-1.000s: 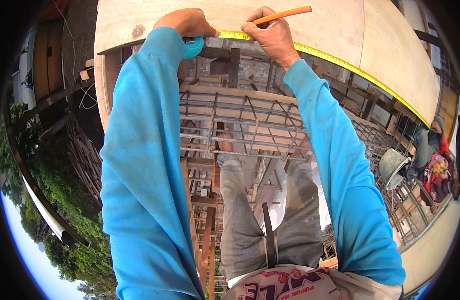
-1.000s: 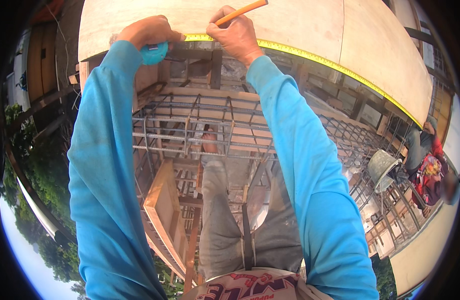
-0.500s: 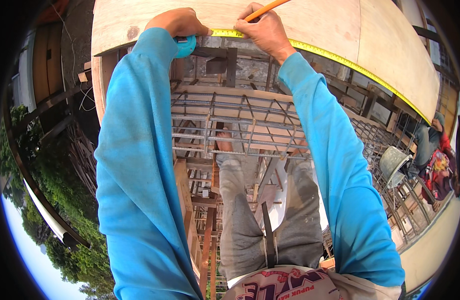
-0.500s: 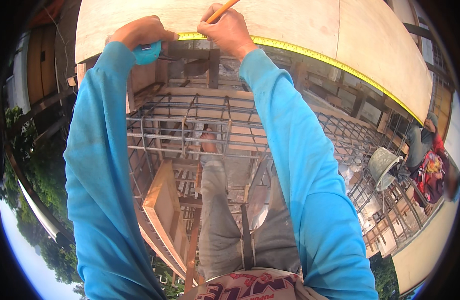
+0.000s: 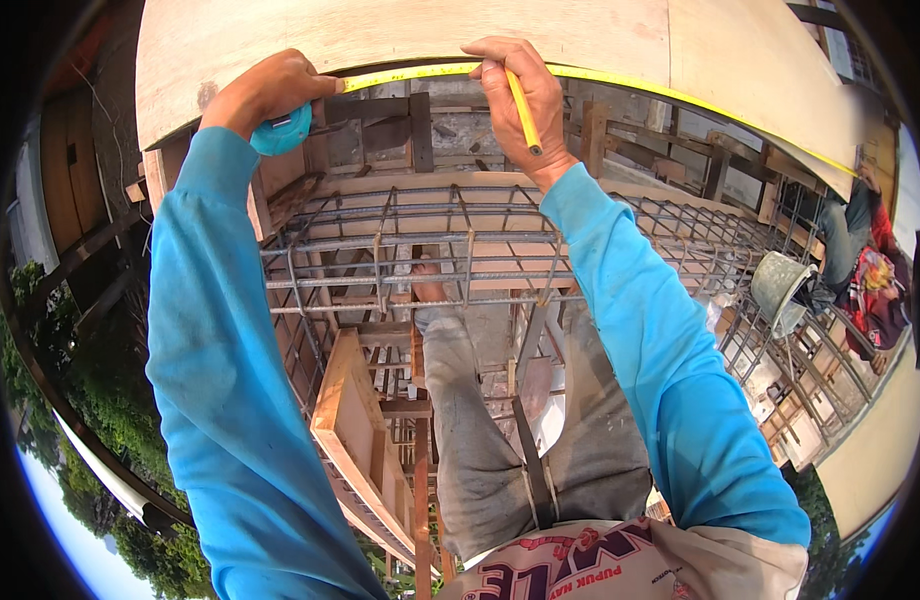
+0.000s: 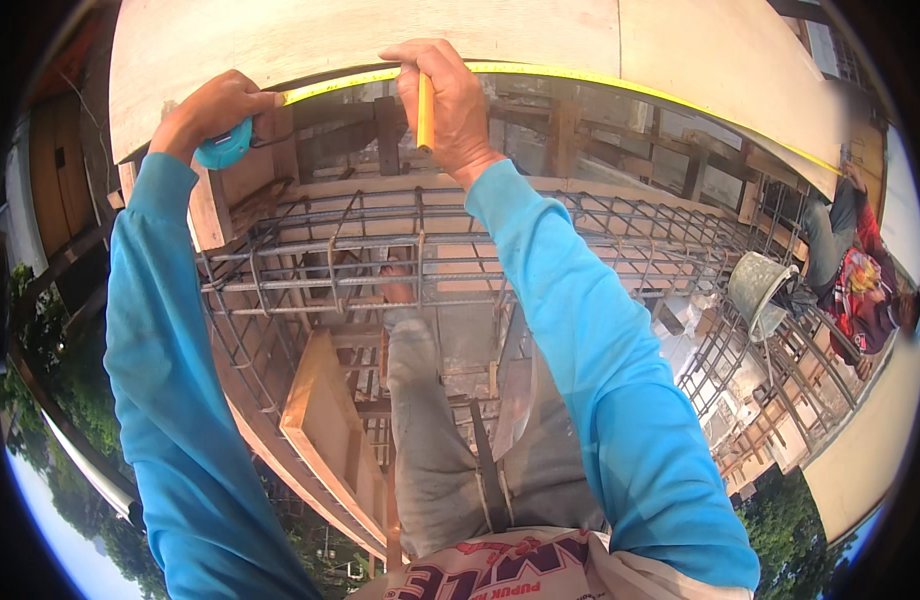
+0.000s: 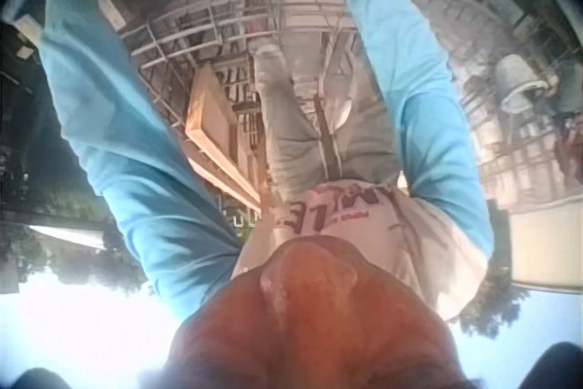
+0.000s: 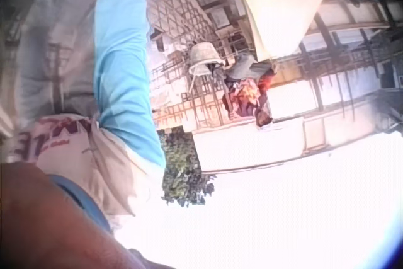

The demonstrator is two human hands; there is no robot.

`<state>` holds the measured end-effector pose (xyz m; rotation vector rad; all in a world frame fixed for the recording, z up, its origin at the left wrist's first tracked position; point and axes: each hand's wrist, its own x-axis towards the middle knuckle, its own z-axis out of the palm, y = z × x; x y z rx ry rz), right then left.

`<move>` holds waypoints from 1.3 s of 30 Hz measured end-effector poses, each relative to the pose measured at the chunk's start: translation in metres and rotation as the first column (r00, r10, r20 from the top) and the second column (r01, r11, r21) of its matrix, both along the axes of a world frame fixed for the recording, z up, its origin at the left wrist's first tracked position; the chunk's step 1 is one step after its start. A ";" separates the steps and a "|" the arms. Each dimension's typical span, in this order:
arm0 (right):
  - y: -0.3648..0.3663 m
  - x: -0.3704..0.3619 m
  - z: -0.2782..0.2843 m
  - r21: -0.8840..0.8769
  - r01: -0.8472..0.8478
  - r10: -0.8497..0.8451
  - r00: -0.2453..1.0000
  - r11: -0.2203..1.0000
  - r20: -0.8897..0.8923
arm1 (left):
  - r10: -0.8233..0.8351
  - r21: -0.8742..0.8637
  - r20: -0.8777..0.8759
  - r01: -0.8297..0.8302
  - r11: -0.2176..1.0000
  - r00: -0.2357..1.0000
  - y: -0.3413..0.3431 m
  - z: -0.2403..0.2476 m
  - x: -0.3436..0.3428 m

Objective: The person measures a piece of plywood on a construction frame with a tape measure, marks it with a pencil using a metal square, and then cuts the wood with a hand saw.

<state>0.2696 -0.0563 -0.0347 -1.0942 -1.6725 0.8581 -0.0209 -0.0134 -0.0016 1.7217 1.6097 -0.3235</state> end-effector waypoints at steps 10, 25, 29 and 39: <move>-0.113 0.112 -0.029 -0.631 0.344 -0.459 0.888 0.695 -0.022 | 0.308 -0.190 0.212 -0.270 0.944 0.927 -0.142 -0.012 0.041; -0.066 0.143 -0.031 -0.863 -0.102 -0.530 0.752 0.495 -0.393 | 0.410 -0.361 0.368 -0.278 0.890 0.835 -0.148 -0.027 0.078; -0.076 0.142 -0.031 -0.858 -0.118 -0.501 0.769 0.500 -0.397 | 0.465 -0.395 0.361 -0.319 0.861 0.808 -0.158 -0.031 0.072; -0.124 0.104 -0.042 -0.910 -0.210 -0.489 0.788 0.357 -0.374 | 0.390 -0.325 0.202 -0.315 0.892 0.898 -0.168 -0.025 0.006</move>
